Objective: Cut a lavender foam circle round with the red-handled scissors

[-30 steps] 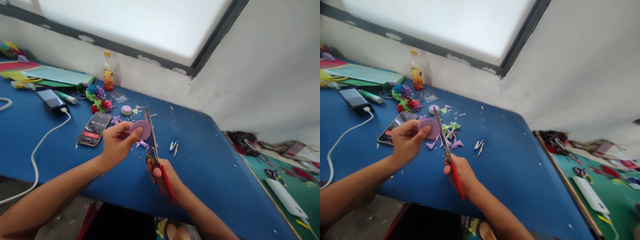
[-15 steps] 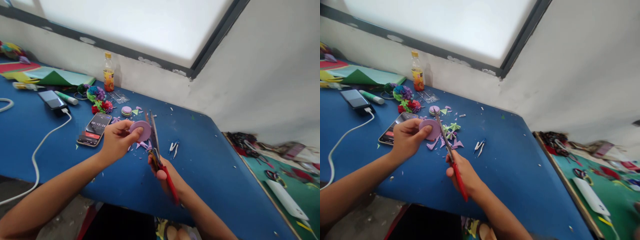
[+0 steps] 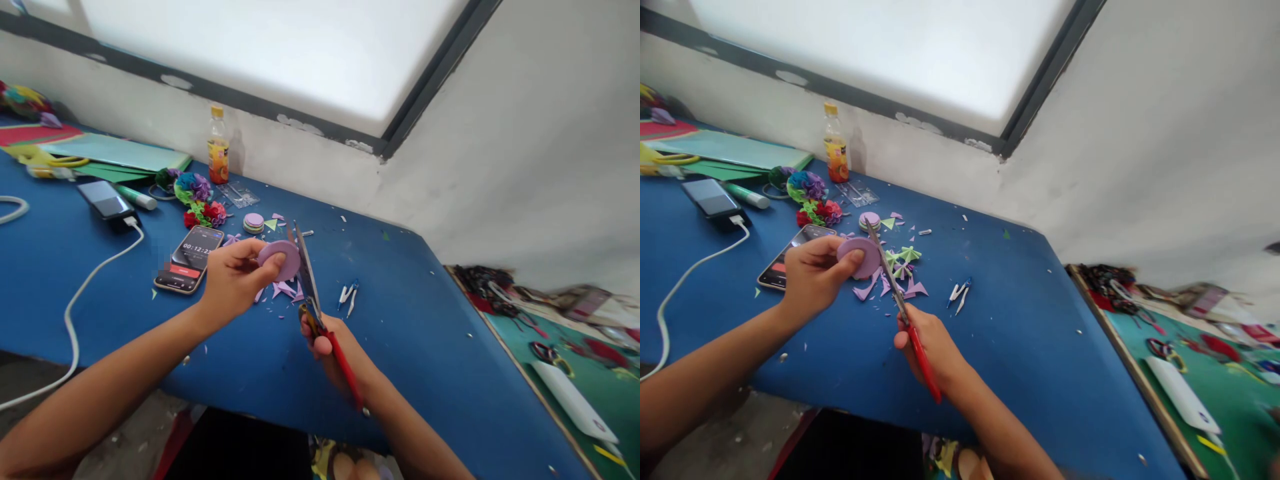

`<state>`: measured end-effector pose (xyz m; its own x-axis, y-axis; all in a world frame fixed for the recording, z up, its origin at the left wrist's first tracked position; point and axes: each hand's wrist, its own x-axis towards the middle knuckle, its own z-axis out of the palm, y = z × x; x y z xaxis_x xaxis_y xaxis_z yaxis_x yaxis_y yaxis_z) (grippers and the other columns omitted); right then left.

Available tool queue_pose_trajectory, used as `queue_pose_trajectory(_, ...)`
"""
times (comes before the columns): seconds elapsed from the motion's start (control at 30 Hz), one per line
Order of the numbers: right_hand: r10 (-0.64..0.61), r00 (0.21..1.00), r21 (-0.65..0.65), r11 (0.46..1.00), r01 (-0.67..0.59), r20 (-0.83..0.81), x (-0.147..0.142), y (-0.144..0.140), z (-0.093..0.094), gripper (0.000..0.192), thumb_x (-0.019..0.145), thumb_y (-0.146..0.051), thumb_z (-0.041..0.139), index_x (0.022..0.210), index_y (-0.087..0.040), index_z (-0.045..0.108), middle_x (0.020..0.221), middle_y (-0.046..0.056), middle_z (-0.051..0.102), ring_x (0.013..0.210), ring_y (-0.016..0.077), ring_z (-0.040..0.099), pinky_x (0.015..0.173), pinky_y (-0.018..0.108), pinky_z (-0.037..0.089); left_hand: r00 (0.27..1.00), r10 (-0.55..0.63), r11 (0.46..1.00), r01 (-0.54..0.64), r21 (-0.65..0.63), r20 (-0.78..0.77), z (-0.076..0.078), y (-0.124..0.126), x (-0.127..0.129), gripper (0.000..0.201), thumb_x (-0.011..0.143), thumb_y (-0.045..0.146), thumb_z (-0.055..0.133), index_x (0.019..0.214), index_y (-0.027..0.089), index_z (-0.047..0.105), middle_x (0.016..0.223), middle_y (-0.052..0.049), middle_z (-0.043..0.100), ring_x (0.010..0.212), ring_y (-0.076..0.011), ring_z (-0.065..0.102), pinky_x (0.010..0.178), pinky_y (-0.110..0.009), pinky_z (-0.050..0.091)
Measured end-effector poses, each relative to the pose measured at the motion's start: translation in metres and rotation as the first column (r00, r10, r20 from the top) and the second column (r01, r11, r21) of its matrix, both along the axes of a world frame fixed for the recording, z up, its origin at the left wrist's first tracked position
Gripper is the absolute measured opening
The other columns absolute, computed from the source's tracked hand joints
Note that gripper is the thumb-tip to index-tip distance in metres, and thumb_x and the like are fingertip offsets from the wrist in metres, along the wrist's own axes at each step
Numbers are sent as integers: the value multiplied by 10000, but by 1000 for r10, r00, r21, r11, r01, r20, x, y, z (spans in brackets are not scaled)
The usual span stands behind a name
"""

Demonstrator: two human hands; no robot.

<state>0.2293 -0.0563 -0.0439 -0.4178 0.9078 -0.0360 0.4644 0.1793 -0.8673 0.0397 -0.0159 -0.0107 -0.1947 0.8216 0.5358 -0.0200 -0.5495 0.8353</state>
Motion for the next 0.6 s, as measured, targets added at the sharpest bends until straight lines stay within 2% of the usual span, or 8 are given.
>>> queue_pose_trajectory(0.13, -18, 1000, 44, 999, 16, 25, 0, -2, 6, 743, 590, -907, 206, 672, -199, 416, 608, -9, 404, 538, 109, 358, 460, 234, 309, 999, -39, 999, 39, -33, 11, 0, 3, -2, 106, 684, 232, 673, 591, 193, 637, 480, 26, 585, 418, -92, 520, 370, -179, 424)
queue_pose_trajectory(0.33, 61, 998, 12, 998, -60, -4, 3, -4, 14, 823, 562, -925, 165, 803, -193, 452, 627, -22, 405, 536, 106, 342, 470, 238, 312, 991, -132, 988, 130, -88, -19, 2, 5, -7, 116, 687, 226, 665, 585, 191, 623, 486, 17, 610, 435, -111, 565, 386, -188, 453)
queue_pose_trajectory(0.6, 124, 992, 40, 991, -124, 23, 7, 2, 13, 827, 573, -925, 165, 812, -189, 456, 681, 1, 430, 572, 117, 363, 493, 244, 331, 985, -119, 985, 102, -137, -127, 7, 5, -11, 116, 694, 233, 640, 591, 181, 629, 530, 11, 623, 477, -103, 550, 433, -195, 450)
